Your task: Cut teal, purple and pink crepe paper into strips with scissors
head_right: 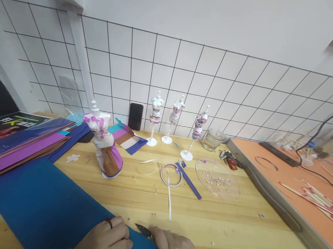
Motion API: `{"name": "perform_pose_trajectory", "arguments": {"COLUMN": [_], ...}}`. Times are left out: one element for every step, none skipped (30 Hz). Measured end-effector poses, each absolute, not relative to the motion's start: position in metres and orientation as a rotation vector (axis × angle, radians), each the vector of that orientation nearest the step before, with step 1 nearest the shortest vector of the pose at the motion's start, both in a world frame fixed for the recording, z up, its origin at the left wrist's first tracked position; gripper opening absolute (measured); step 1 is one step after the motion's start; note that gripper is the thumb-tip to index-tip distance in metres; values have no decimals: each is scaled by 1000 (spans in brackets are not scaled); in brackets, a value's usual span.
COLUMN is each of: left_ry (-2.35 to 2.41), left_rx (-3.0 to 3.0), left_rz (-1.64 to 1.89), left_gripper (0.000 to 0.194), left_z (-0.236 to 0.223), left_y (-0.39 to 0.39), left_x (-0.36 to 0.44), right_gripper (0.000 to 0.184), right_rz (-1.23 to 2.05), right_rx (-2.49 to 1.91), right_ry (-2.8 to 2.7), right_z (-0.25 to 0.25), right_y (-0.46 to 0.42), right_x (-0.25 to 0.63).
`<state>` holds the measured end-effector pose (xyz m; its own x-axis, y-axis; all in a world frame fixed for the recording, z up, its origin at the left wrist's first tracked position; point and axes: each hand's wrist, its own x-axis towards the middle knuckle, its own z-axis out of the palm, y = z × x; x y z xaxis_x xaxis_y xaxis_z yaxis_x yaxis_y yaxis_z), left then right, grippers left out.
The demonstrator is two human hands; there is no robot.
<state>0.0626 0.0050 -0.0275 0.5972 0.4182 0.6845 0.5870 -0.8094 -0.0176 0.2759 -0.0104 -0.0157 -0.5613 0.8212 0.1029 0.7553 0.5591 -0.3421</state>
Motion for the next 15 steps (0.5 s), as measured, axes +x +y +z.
{"name": "perform_pose_trajectory", "arguments": {"left_ry": [-826,-822,-817,-814,-812,-814,-814,-813,-814,-819,-823,-824,-828,-831,-832], "left_rx": [-2587,-2590,-2599,-2609,-2618,-2620,-2616,-2608,-2597,-2583,-2570,-2558,-2549,-2539,-2530], "left_rz": [-1016,-1015,-1007,-1002,-998,-1000,-1006,-1011,-1014,-1019,-1022,-1025,-1024,-1026,-1028], "left_gripper": [27,27,27,28,28,28,29,29,29,29,30,30,30,30,30], "left_z": [-27,-27,-26,-24,-23,-22,-21,-20,-20,-20,-20,-20,-21,-21,-21], "left_y": [5,5,5,5,5,4,4,4,4,4,4,4,4,4,4], "left_x": [63,63,62,62,62,61,61,61,61,61,61,62,62,62,62], "right_gripper": [34,34,34,34,33,32,32,32,31,30,29,29,30,31,31], "right_rz": [377,369,355,338,323,309,298,288,280,273,268,267,265,257,245], "right_rx": [-1310,-1311,-1310,-1307,-1302,-1295,-1286,-1276,-1265,-1259,-1251,-1242,-1231,-1223,-1212], "right_ry": [-2550,-2554,-2559,-2565,-2571,-2574,-2578,-2584,-2592,-2599,-2605,-2608,-2606,-2596,-2585], "right_z": [-16,-16,-17,-17,-17,-17,-17,-16,-16,-15,-14,-13,-12,-12,-12], "right_y": [-10,-9,-9,-9,-8,-8,-8,-8,-8,-8,-7,-7,-7,-7,-6], "right_x": [275,274,274,273,272,272,272,272,272,271,271,271,270,269,269]}}
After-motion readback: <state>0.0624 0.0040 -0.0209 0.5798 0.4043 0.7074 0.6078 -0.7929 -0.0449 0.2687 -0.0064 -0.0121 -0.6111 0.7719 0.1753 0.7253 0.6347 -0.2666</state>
